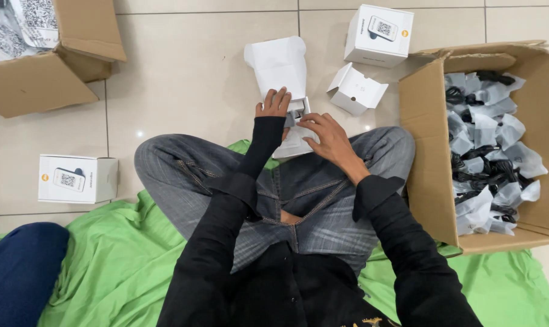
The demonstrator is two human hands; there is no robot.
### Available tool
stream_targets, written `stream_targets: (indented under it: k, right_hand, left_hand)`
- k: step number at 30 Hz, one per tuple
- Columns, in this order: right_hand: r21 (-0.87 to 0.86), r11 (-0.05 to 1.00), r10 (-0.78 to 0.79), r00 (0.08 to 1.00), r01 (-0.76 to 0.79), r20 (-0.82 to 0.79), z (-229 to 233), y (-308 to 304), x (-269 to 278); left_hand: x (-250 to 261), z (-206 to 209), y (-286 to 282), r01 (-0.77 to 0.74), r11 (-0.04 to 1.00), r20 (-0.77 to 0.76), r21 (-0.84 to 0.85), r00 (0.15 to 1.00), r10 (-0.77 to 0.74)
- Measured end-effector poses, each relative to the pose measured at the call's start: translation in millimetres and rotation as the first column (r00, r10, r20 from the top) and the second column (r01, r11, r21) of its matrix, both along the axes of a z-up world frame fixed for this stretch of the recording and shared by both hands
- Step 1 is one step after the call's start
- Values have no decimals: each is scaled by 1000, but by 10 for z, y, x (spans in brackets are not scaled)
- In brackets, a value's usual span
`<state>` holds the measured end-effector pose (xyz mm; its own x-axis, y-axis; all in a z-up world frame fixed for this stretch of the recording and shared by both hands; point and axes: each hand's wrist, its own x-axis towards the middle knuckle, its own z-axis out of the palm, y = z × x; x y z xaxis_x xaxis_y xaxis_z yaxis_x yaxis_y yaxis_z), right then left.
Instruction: The person packs small electronic components into individual boxes.
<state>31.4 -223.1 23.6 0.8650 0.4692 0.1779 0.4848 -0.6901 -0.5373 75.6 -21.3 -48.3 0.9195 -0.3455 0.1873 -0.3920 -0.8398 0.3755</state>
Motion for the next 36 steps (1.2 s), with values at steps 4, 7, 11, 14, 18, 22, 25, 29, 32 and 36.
stream_targets:
  k: [4, 7, 11, 14, 18, 22, 25, 29, 32, 36]
  right_hand:
    - [5, 999, 37, 994, -37, -102, 25, -2, -115]
    - [-60, 998, 10, 994, -17, -112, -12, 12, -151]
    - [-84, 996, 26, 999, -29, -32, -12, 1, -164]
    - [-78, 997, -4, 993, -5, -117, 22, 26, -200]
    - [-86, 996, -17, 994, 8, -105, -43, -12, -229]
    - [-62, 998, 19, 994, -13, 104, -139, -72, -238]
    - [14, 1000, -5, 999, 5, 54, -39, -152, -254]
    - [66, 995, -80, 994, 76, 74, 248, -409, -295]
    - [69, 985, -162, 985, 158, 66, 442, -711, -339]
    - [98, 954, -295, 948, 285, 117, 665, -1138, -391]
  left_hand:
    - [-6, -58, 14, -3, 1000, 5, 4, 1000, 3]
    - [0, -107, 29, 2, 1000, 1, -8, 1000, -2]
    - [-5, -76, 22, 12, 1000, -21, -1, 1000, -12]
    - [-28, -74, 38, 20, 1000, -38, -9, 999, -20]
    - [-12, -76, 38, 36, 999, -47, 0, 998, -36]
    - [-35, -15, 56, 57, 998, -56, 27, 997, -56]
    - [-89, 147, 48, 45, 999, -75, 24, 996, -43]
    - [-182, 532, -76, 67, 997, -81, 25, 995, -64]
    - [-223, 795, -350, 98, 995, -22, -9, 995, -98]
    - [-125, 892, -908, 201, 965, 29, -170, 980, -199]
